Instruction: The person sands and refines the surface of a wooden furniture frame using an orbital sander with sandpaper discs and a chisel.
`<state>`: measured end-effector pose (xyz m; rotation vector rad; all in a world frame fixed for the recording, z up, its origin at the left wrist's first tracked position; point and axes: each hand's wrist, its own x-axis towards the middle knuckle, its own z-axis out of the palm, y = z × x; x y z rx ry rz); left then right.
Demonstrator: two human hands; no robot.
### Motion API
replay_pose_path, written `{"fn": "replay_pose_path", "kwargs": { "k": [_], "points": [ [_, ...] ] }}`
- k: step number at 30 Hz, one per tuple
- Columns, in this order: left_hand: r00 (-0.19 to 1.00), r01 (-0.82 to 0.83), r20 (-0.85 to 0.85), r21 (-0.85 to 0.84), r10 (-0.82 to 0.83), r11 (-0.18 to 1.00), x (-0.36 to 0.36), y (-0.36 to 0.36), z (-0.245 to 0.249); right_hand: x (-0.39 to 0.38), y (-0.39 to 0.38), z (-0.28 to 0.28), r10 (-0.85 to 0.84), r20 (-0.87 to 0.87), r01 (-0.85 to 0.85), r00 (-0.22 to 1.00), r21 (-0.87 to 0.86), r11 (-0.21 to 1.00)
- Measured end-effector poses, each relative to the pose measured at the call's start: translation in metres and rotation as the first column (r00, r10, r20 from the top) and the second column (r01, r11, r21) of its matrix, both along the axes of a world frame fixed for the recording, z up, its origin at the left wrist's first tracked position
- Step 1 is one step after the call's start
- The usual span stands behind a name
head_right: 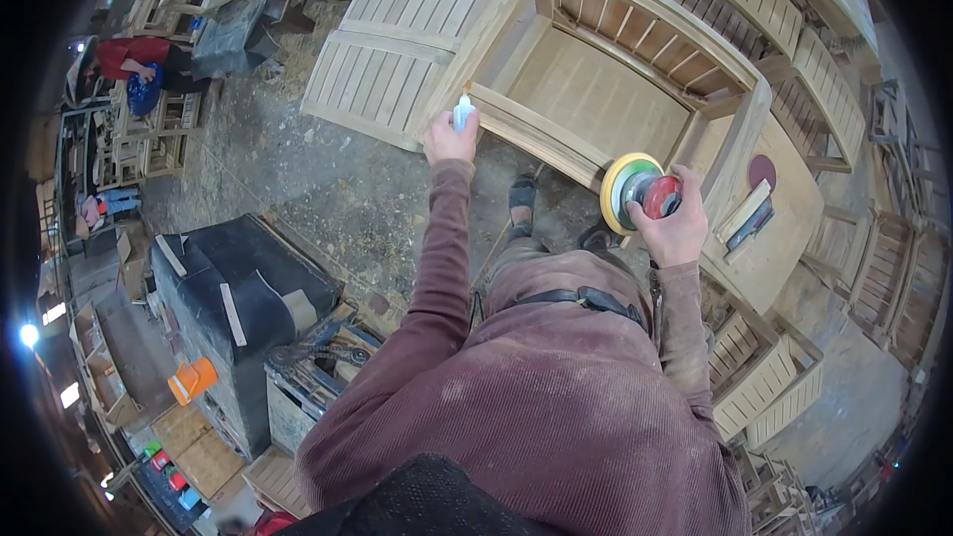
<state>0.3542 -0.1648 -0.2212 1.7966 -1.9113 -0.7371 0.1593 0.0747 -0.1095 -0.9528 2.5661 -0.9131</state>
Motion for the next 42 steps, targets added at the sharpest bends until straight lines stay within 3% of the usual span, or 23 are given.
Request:
{"fn": "replay_pose_path", "kwargs": {
  "k": [2,4,6,7,9,11,13,16,17,18,19,21,23,25,26,29,31,33,39,42],
  "points": [
    [0.996,-0.010,-0.084,0.015,0.011,1.000,0.006,0.008,0.001,-0.002,-0.006,0.000,0.019,-0.017,-0.019,1.000,0.000,1.000],
    [0.985,-0.020,-0.170,0.027,0.024,0.999,0.012,0.006,-0.005,-0.003,-0.021,0.000,0.143,-0.039,-0.142,0.989,0.008,0.990],
    [0.926,-0.104,-0.378,-0.202,0.020,0.974,0.023,-0.002,-0.017,-0.001,-0.049,0.002,0.229,-0.070,-0.228,0.971,0.020,0.973],
    [0.924,-0.109,-0.381,-0.206,0.023,0.972,0.027,-0.007,-0.012,0.002,-0.067,0.002,0.312,-0.097,-0.309,0.945,0.038,0.950],
    [0.779,-0.305,-0.605,-0.134,0.166,0.943,0.033,-0.019,-0.004,0.011,-0.109,0.001,0.414,-0.076,-0.407,0.907,0.091,0.909],
    [0.810,-0.350,-0.543,-0.141,0.223,0.926,0.038,-0.036,-0.013,0.029,-0.157,-0.007,0.515,-0.114,-0.510,0.850,0.065,0.857],
    [0.753,-0.471,-0.534,-0.031,0.384,0.881,0.041,-0.057,-0.030,0.055,-0.199,-0.013,0.597,-0.155,-0.588,0.787,0.106,0.802],
    [0.629,-0.582,-0.684,-0.099,0.369,0.808,0.049,-0.075,-0.071,0.088,-0.255,-0.031,0.712,-0.229,-0.695,0.663,0.163,0.700],
    [0.548,-0.650,-0.707,-0.023,0.447,0.760,0.046,-0.073,-0.059,0.098,-0.274,-0.037,0.732,-0.263,-0.711,0.628,0.188,0.677],
    [0.455,-0.709,-0.723,0.059,0.520,0.703,0.042,-0.071,-0.049,0.109,-0.295,-0.039,0.696,-0.260,-0.681,0.670,0.160,0.715],
    [0.437,-0.739,-0.720,0.054,0.539,0.671,0.043,-0.072,-0.055,0.115,-0.314,-0.042,0.724,-0.256,-0.712,0.641,0.156,0.685],
    [0.527,-0.679,-0.640,0.077,0.558,0.730,0.051,-0.072,-0.067,0.119,-0.346,-0.047,0.677,-0.354,-0.655,0.645,0.201,0.729],
    [0.516,-0.684,-0.658,0.068,0.548,0.726,0.051,-0.069,-0.064,0.114,-0.346,-0.047,0.699,-0.303,-0.676,0.647,0.195,0.710],
    [0.513,-0.675,-0.685,0.050,0.518,0.736,0.049,-0.075,-0.060,0.108,-0.330,-0.052,0.666,-0.438,-0.712,0.604,0.080,0.698],
    [0.531,-0.657,-0.690,0.032,0.492,0.753,0.048,-0.076,-0.060,0.107,-0.317,-0.048,0.680,-0.431,-0.686,0.594,0.171,0.707],
    [0.518,-0.643,-0.698,0.062,0.493,0.763,0.049,-0.068,-0.055,0.104,-0.325,-0.041,0.688,-0.378,-0.667,0.619,0.210,0.715],
    [0.485,-0.647,-0.717,0.092,0.501,0.757,0.047,-0.070,-0.056,0.105,-0.342,-0.043,0.695,-0.362,-0.692,0.622,0.163,0.704],
    [0.546,-0.651,-0.678,0.027,0.493,0.758,0.048,-0.070,-0.054,0.113,-0.350,-0.039,0.654,-0.341,-0.624,0.675,0.209,0.753],
    [0.487,-0.650,-0.705,0.102,0.515,0.753,0.046,-0.069,-0.044,0.106,-0.339,-0.046,0.667,-0.393,-0.654,0.633,0.191,0.732],
    [0.531,-0.621,-0.700,0.061,0.477,0.781,0.050,-0.071,-0.057,0.102,-0.362,-0.053,0.630,-0.428,-0.617,0.648,0.188,0.764]
  ]
}}
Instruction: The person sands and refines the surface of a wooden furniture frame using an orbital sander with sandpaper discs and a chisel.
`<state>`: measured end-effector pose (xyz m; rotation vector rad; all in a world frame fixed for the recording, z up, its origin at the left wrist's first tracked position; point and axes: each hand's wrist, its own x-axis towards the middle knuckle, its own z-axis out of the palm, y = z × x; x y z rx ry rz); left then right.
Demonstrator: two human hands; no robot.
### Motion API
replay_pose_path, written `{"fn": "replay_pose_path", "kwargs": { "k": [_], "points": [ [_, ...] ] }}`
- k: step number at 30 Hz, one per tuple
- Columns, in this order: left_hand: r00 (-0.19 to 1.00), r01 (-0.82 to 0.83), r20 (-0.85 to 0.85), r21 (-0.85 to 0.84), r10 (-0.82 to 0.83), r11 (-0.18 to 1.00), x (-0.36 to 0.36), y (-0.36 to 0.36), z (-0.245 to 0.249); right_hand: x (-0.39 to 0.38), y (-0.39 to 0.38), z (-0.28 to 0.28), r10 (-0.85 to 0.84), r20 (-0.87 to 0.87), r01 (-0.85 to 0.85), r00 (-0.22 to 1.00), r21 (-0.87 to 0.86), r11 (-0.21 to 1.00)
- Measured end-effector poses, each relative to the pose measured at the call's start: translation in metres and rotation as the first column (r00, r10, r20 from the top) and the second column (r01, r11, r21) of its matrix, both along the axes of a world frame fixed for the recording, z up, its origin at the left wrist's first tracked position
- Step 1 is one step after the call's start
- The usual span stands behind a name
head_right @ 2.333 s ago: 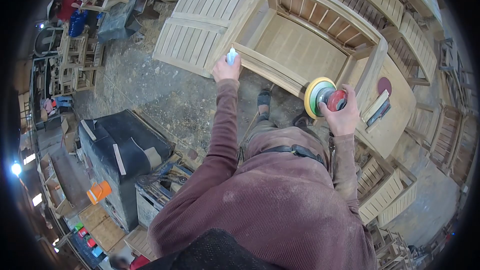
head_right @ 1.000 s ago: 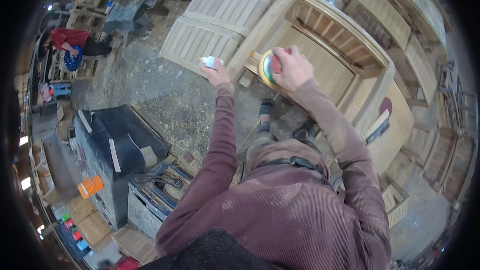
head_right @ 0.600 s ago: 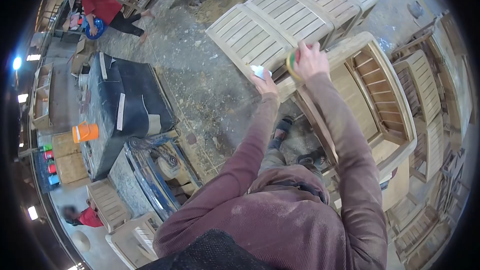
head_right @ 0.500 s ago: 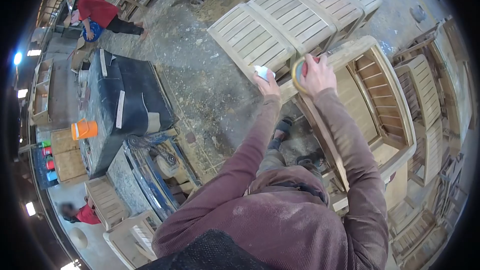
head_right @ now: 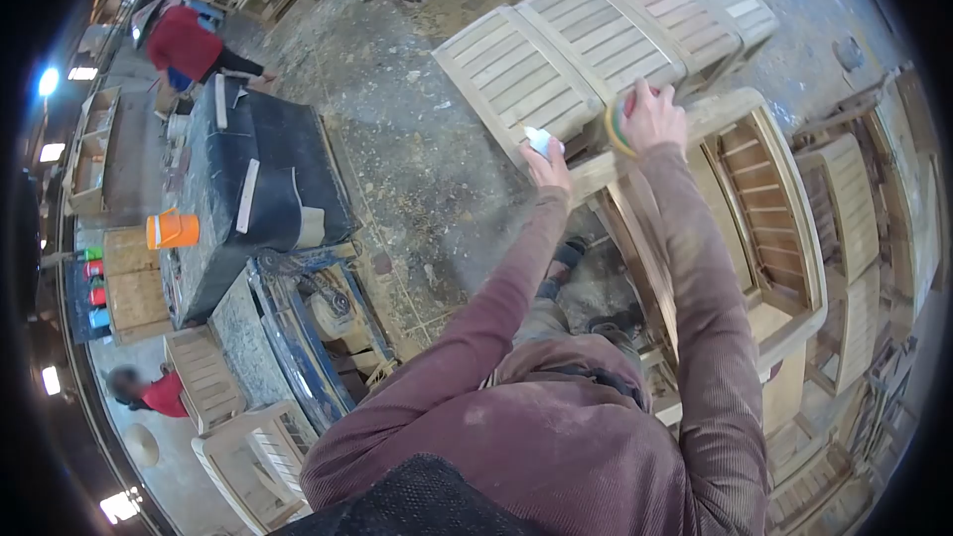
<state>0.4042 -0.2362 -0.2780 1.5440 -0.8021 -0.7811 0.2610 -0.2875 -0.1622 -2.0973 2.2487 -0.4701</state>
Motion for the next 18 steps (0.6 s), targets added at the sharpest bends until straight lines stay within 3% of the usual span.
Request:
{"fn": "replay_pose_path", "kwargs": {
  "k": [1,6,12,14,17,18],
  "points": [
    [1.000,0.022,0.013,0.023,-0.023,0.999,-0.001,0.001,0.002,-0.007,-0.004,-0.002,-0.034,-0.020,0.034,0.999,-0.013,0.999],
    [0.999,-0.046,0.005,0.039,0.046,0.998,-0.005,-0.002,-0.004,-0.005,0.019,-0.005,0.115,0.018,-0.114,0.993,-0.051,0.992],
    [0.999,-0.023,-0.029,0.051,0.024,0.998,-0.007,0.001,0.012,-0.004,-0.005,0.001,-0.011,-0.049,0.014,0.999,0.072,0.997],
    [1.000,-0.020,-0.016,0.016,0.020,1.000,-0.006,-0.003,0.000,0.002,0.015,0.007,0.116,-0.040,-0.118,0.992,-0.049,0.992],
    [0.999,-0.040,0.032,-0.029,0.041,0.999,-0.003,-0.007,-0.021,-0.002,0.020,0.003,0.185,-0.011,-0.186,0.983,-0.094,0.978],
    [1.000,-0.025,0.014,0.012,0.025,1.000,-0.001,-0.007,-0.023,-0.004,0.014,-0.001,0.100,-0.015,-0.101,0.995,-0.052,0.994]
  ]
}}
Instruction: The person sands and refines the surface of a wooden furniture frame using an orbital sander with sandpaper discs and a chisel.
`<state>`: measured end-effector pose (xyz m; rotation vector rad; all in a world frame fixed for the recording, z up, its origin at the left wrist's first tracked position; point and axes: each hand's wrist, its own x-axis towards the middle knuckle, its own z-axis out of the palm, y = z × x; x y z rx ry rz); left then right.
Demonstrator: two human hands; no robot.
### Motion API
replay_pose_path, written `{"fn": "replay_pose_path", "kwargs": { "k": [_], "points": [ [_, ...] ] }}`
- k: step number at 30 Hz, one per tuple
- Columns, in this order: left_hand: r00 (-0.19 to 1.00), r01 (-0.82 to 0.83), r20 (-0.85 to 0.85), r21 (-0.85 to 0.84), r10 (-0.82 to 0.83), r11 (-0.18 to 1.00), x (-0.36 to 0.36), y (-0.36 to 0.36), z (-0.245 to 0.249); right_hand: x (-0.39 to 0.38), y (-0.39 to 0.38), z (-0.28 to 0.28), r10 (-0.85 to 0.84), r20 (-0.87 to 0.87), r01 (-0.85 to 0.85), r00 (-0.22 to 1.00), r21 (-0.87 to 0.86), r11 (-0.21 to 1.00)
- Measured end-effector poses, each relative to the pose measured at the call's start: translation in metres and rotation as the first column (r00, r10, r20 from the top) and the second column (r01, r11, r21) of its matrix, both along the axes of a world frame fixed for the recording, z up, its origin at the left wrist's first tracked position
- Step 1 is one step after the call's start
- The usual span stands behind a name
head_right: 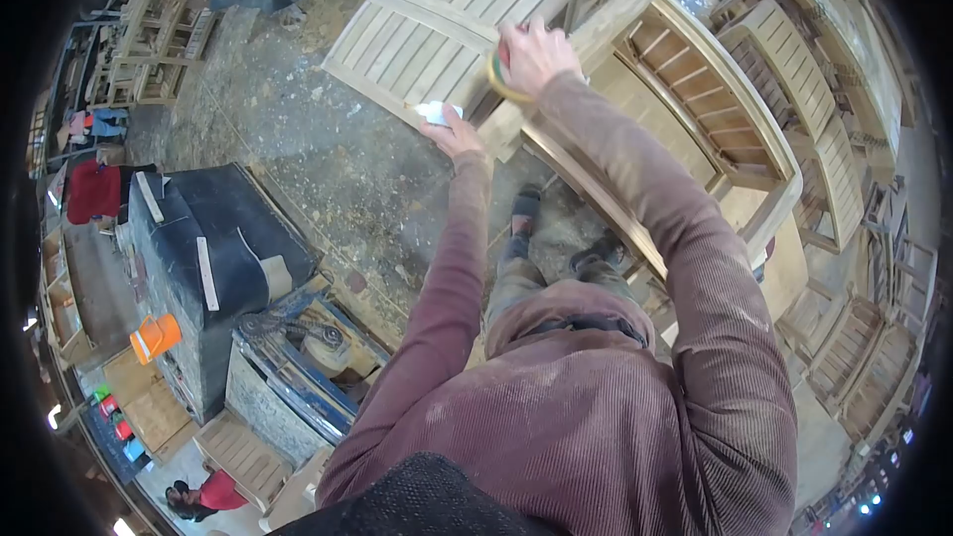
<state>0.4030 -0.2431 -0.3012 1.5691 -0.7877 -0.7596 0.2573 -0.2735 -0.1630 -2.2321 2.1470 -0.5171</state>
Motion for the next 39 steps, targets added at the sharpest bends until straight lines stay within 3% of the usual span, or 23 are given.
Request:
{"fn": "replay_pose_path", "kwargs": {
  "k": [3,5,7,8,9,11,17,21,22,26,33,34,37,39],
  "points": [
    [1.000,0.022,-0.010,0.037,-0.021,0.999,-0.002,0.006,0.007,-0.002,-0.002,0.007,-0.038,-0.020,0.039,0.999,0.034,0.999],
    [1.000,-0.023,-0.020,-0.056,0.022,0.998,-0.003,0.000,0.008,0.001,0.012,0.012,0.027,-0.011,-0.028,1.000,-0.072,0.997],
    [0.999,-0.034,-0.038,-0.033,0.033,0.999,-0.004,-0.002,0.011,0.004,0.021,0.006,0.028,0.002,-0.028,1.000,0.038,0.999],
    [0.998,-0.042,-0.056,-0.005,0.042,0.999,-0.003,0.002,0.011,0.000,0.013,-0.004,0.094,-0.022,-0.095,0.995,-0.098,0.991],
    [0.997,-0.043,-0.057,-0.002,0.043,0.999,-0.004,0.004,0.013,0.001,0.012,-0.001,0.094,-0.023,-0.096,0.995,-0.095,0.991],
    [0.997,0.007,-0.076,0.062,-0.002,0.998,-0.003,0.005,0.019,0.005,0.006,0.007,-0.049,-0.008,0.049,0.999,0.034,0.998],
    [0.993,-0.061,-0.099,0.067,0.068,0.996,-0.006,0.005,0.024,0.008,0.015,-0.003,0.041,0.005,-0.041,0.999,-0.076,0.996],
    [1.000,0.016,-0.025,0.081,-0.014,0.997,-0.004,0.006,0.025,-0.001,-0.006,-0.006,-0.103,0.022,0.103,0.994,0.004,0.995],
    [1.000,0.018,-0.025,0.077,-0.016,0.997,-0.003,0.004,0.026,-0.002,0.001,-0.004,-0.051,0.025,0.052,0.998,-0.031,0.998],
    [0.999,0.017,-0.039,0.009,-0.017,1.000,-0.003,0.004,0.017,-0.008,0.053,0.002,-0.144,0.086,0.132,0.986,0.130,0.983],
    [0.967,0.092,-0.234,-0.032,-0.097,0.995,0.000,-0.003,-0.005,-0.082,0.189,0.006,-0.431,0.051,0.414,0.901,0.195,0.889],
    [0.964,0.109,-0.251,0.055,-0.092,0.993,-0.004,0.004,0.024,-0.096,0.214,0.008,-0.459,0.046,0.442,0.887,0.198,0.875],
    [0.963,0.112,-0.248,0.022,-0.103,0.993,-0.005,0.002,0.016,-0.120,0.271,0.012,-0.596,-0.029,0.580,0.802,0.276,0.767],
    [0.995,0.021,-0.099,-0.012,-0.022,1.000,-0.006,-0.002,0.007,-0.126,0.302,0.008,-0.663,0.019,0.634,0.749,0.273,0.724]
  ]
}}
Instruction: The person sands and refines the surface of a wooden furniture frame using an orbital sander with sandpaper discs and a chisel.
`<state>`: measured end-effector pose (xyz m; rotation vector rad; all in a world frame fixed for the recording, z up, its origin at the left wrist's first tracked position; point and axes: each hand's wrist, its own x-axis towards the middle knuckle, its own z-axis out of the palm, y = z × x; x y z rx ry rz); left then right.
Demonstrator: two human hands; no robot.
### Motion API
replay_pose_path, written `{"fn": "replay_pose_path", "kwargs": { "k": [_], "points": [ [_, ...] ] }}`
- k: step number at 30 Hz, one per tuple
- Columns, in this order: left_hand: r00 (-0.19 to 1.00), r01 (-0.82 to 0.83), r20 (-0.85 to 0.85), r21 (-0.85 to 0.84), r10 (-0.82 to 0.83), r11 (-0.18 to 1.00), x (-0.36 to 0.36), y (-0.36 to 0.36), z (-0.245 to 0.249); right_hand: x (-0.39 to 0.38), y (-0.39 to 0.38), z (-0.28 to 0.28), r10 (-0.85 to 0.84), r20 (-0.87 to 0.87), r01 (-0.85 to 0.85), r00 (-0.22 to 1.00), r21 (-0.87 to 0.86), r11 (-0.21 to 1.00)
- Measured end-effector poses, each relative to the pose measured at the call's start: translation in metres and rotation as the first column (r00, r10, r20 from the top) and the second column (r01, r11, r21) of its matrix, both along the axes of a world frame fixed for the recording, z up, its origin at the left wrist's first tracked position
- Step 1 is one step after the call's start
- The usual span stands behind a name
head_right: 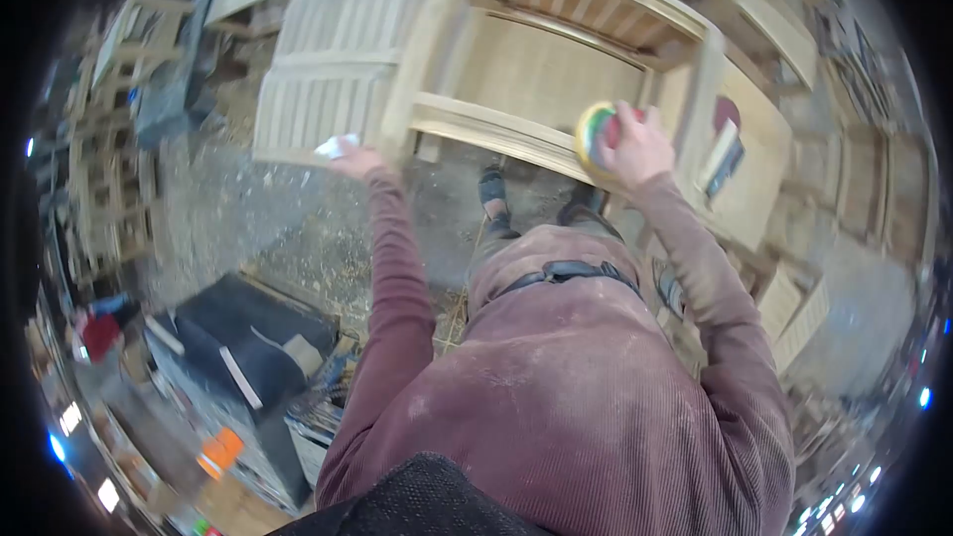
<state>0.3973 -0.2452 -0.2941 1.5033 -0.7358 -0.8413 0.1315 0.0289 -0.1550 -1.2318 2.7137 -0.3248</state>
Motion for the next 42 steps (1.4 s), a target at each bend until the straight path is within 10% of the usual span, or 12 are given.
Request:
{"fn": "replay_pose_path", "kwargs": {
  "k": [4,17,23,28,31,42],
  "points": [
    [0.999,0.032,0.042,0.065,-0.035,0.997,-0.007,0.009,0.011,0.034,-0.004,0.009,0.091,0.037,-0.086,0.995,-0.120,0.989],
    [0.930,0.056,0.354,0.139,-0.103,0.989,-0.004,0.010,0.004,-0.016,0.122,0.021,-0.386,0.073,0.384,0.920,0.042,0.922],
    [0.823,0.208,0.534,0.034,-0.194,0.978,-0.062,0.032,0.057,-0.156,0.065,0.004,-0.440,-0.010,0.440,0.898,0.088,0.894],
    [0.973,0.218,0.012,0.260,-0.229,0.941,-0.133,0.014,0.074,-0.284,0.002,-0.006,-0.511,-0.099,0.519,0.854,0.076,0.852],
    [0.903,0.259,0.348,0.026,-0.251,0.966,-0.145,-0.007,0.048,-0.315,-0.017,0.007,-0.521,-0.105,0.511,0.847,-0.114,0.852],
    [0.789,0.146,0.580,0.144,-0.203,0.979,-0.145,-0.022,0.037,-0.137,0.092,0.006,-0.396,0.108,0.405,0.912,-0.080,0.911]
  ]
}}
